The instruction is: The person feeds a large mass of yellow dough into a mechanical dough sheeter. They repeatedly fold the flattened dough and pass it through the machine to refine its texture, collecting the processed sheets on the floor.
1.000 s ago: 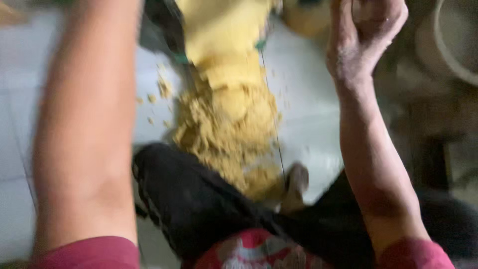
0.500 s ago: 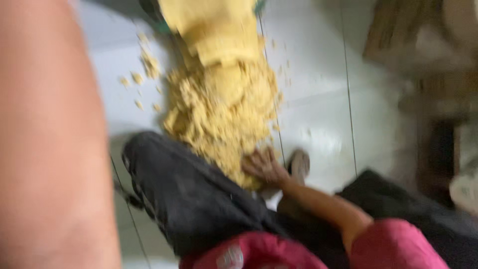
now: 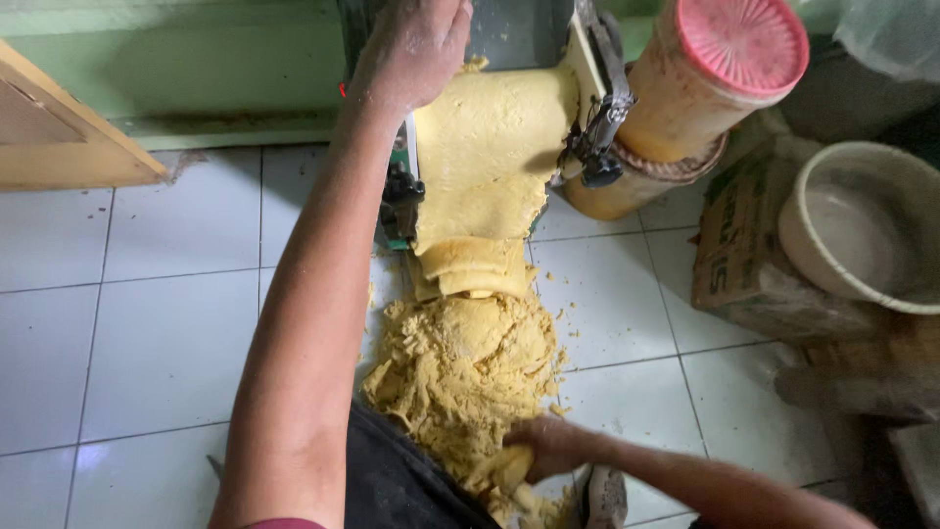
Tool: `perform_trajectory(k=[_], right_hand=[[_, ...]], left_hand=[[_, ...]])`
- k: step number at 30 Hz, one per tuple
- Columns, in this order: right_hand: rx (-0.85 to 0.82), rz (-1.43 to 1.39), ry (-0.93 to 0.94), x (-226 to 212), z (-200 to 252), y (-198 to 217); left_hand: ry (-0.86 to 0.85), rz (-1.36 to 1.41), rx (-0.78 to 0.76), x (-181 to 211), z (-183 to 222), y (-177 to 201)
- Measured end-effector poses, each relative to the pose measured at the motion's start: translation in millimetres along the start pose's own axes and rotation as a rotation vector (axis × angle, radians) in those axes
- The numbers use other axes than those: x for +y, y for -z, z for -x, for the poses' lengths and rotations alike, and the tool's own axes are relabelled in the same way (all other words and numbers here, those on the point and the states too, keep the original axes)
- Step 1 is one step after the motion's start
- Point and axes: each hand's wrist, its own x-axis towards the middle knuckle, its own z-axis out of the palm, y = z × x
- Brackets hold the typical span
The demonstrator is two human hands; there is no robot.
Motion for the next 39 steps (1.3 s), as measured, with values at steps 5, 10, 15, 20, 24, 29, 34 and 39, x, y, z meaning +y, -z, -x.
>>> perform_trajectory(k=[5, 10, 15, 20, 24, 29, 34, 39], right_hand=[[0.079, -0.315, -0.146, -59, 38, 174], [0.464, -0.438, -0.102, -112, 73, 335], [0.737, -0.215, 0.331, -147, 38, 443], [0.759, 0.184, 0.138, -146, -7, 495], [0.777, 0.515, 0.081, -133, -15, 503], [0.782, 0.615, 0.117, -126, -14, 504], [0.800, 0.694, 0.144, -117, -21, 501], [0.820, 0.728, -0.151, -101, -19, 500]], left_hand=[[0.248, 0.187, -0.178, 9, -7, 4], [0.418, 0.619, -0.136, 12, -18, 15], [0.372, 0.848, -0.063, 4, -19, 20], [0.270, 0.515, -0.007, 8, -14, 7], [0.385, 0.410, -0.137, 2, -7, 4], [0.293, 0.354, -0.035, -3, -9, -3], [0.316, 0.235, -0.116, 2, -8, 1], [0.268, 0.246, -0.155, 16, -12, 9]])
